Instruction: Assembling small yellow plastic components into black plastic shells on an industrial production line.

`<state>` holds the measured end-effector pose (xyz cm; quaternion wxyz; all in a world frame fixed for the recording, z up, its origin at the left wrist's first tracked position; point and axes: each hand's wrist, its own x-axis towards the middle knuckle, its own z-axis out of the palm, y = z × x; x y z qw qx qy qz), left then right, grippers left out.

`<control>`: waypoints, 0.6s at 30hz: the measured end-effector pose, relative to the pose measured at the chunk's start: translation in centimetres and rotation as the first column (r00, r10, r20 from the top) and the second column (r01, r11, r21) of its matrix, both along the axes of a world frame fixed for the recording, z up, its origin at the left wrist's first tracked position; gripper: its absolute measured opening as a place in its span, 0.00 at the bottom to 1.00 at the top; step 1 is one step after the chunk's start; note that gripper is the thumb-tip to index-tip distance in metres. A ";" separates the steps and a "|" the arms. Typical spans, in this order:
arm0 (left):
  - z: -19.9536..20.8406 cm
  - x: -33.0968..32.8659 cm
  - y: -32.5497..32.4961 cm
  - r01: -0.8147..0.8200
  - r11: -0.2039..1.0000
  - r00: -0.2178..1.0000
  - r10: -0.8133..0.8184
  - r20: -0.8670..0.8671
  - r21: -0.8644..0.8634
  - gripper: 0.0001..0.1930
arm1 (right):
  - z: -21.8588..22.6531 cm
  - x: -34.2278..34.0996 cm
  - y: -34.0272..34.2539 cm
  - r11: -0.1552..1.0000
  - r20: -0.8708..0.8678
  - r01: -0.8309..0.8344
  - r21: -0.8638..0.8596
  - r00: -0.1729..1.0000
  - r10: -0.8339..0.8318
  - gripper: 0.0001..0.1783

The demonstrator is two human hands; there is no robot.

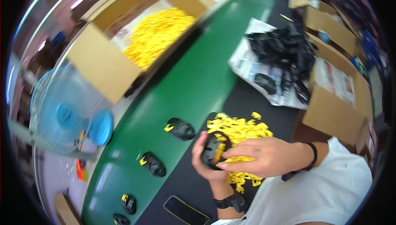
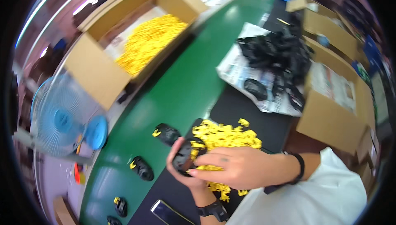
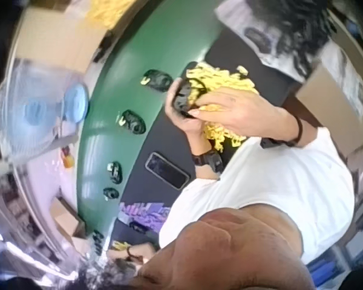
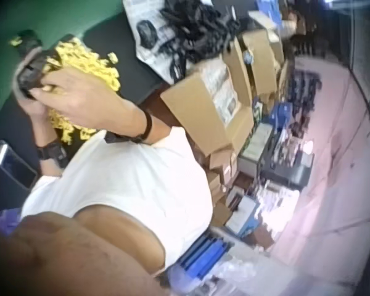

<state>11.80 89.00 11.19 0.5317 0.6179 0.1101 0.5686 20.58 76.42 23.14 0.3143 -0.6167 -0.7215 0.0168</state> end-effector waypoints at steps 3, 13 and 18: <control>0.1 -1.1 1.6 -0.011 0.981 0.998 0.022 -0.056 0.192 0.27 | -0.6 0.2 0.8 0.997 -0.004 0.017 -0.080 1.000 -0.017 0.29; -1.6 -0.4 1.0 0.106 0.989 0.987 -0.092 -0.131 0.105 0.39 | 0.0 2.9 1.4 0.961 -0.274 -0.094 -0.259 0.961 0.020 0.19; -1.2 -0.4 1.6 0.096 0.960 0.985 -0.129 -0.110 -0.263 0.40 | -0.9 3.4 3.5 0.946 -0.223 -0.127 -0.297 0.973 0.061 0.24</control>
